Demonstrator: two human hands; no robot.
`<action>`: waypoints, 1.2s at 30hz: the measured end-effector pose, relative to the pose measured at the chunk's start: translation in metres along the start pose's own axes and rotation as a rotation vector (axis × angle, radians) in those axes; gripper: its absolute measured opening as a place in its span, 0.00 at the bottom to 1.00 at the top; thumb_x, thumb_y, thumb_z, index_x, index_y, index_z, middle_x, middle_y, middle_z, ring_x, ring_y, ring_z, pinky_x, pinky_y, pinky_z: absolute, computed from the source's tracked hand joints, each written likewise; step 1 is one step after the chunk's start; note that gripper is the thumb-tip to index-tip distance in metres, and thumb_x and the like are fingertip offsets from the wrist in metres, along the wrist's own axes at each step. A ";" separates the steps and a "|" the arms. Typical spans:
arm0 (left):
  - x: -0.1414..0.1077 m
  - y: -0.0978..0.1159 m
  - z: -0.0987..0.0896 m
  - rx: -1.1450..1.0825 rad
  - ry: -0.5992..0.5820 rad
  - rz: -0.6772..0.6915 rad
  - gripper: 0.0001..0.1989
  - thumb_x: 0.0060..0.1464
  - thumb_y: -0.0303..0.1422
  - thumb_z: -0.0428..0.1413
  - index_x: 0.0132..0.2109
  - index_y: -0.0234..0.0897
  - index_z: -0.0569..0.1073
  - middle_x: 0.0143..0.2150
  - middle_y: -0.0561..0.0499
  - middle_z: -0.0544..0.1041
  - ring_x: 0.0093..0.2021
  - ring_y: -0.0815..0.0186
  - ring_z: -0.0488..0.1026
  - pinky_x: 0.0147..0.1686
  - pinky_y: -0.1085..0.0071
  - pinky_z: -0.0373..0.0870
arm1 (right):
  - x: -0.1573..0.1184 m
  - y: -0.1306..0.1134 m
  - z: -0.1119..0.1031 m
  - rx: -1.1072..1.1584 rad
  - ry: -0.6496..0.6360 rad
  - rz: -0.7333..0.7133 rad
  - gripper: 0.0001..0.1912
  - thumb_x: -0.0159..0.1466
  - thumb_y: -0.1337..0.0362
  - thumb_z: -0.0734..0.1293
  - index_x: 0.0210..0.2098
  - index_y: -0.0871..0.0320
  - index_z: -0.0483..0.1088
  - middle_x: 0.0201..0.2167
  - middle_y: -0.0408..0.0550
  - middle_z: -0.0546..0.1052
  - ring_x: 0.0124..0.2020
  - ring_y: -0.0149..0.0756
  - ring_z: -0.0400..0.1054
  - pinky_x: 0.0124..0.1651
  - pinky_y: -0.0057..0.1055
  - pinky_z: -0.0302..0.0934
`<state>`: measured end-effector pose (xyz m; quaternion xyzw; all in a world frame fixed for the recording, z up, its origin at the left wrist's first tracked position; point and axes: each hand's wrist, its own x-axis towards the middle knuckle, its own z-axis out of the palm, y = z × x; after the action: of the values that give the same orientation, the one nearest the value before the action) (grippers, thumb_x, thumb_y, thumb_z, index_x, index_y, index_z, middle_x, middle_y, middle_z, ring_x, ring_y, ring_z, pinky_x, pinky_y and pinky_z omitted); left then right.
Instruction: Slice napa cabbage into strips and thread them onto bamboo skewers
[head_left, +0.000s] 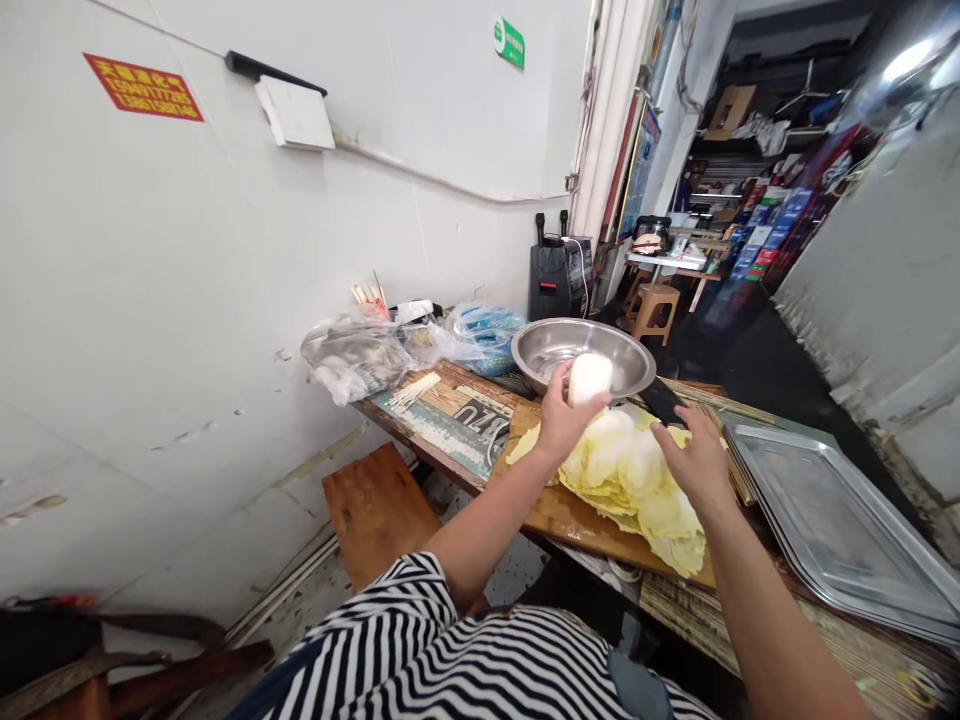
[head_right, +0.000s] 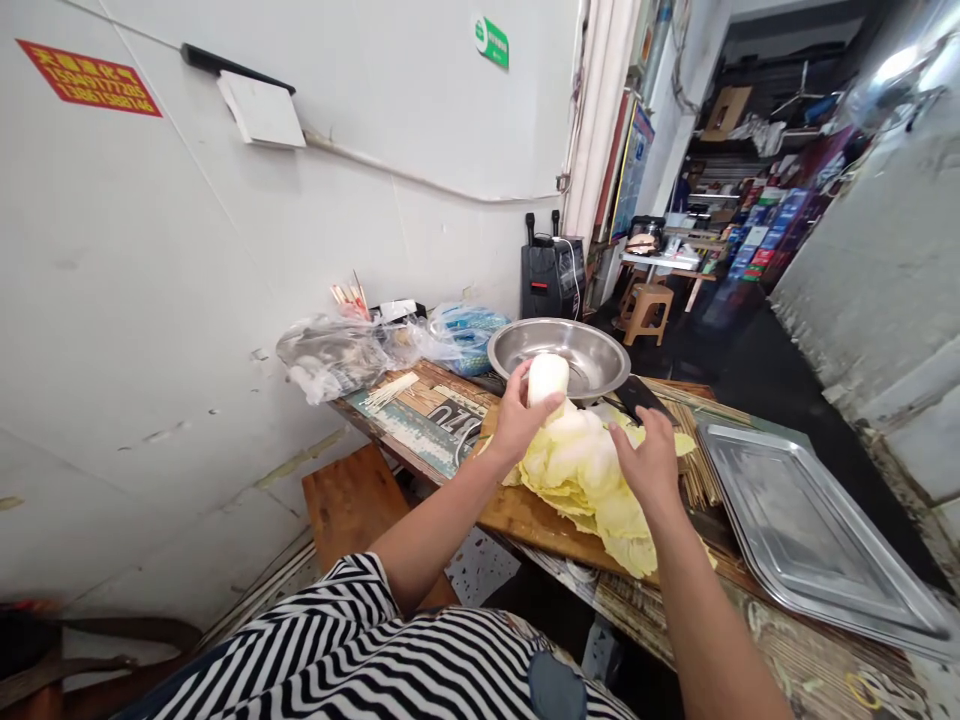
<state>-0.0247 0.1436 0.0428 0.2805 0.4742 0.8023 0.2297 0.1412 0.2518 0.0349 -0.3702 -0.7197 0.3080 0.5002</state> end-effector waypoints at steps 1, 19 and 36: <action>-0.003 0.000 0.000 0.142 -0.015 0.109 0.42 0.40 0.36 0.74 0.63 0.40 0.68 0.59 0.44 0.74 0.60 0.55 0.71 0.63 0.57 0.67 | -0.001 -0.003 0.002 -0.012 -0.034 -0.046 0.30 0.51 0.45 0.76 0.47 0.56 0.75 0.55 0.59 0.76 0.62 0.56 0.66 0.68 0.62 0.55; -0.016 0.014 0.001 0.128 -0.644 -0.054 0.38 0.50 0.46 0.69 0.65 0.35 0.72 0.63 0.41 0.74 0.61 0.52 0.72 0.60 0.61 0.68 | -0.019 -0.049 -0.016 0.504 -0.326 0.162 0.36 0.50 0.54 0.80 0.55 0.52 0.69 0.54 0.52 0.79 0.55 0.45 0.74 0.63 0.51 0.66; -0.021 0.008 -0.002 -0.193 -0.501 0.014 0.40 0.43 0.43 0.73 0.62 0.38 0.72 0.62 0.43 0.74 0.62 0.51 0.71 0.60 0.60 0.69 | -0.045 -0.074 0.001 0.460 -0.071 -0.042 0.21 0.54 0.59 0.77 0.42 0.52 0.67 0.40 0.44 0.72 0.40 0.34 0.70 0.47 0.38 0.69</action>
<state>-0.0117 0.1257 0.0440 0.4503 0.3220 0.7508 0.3602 0.1333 0.1743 0.0730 -0.2203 -0.6552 0.4661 0.5522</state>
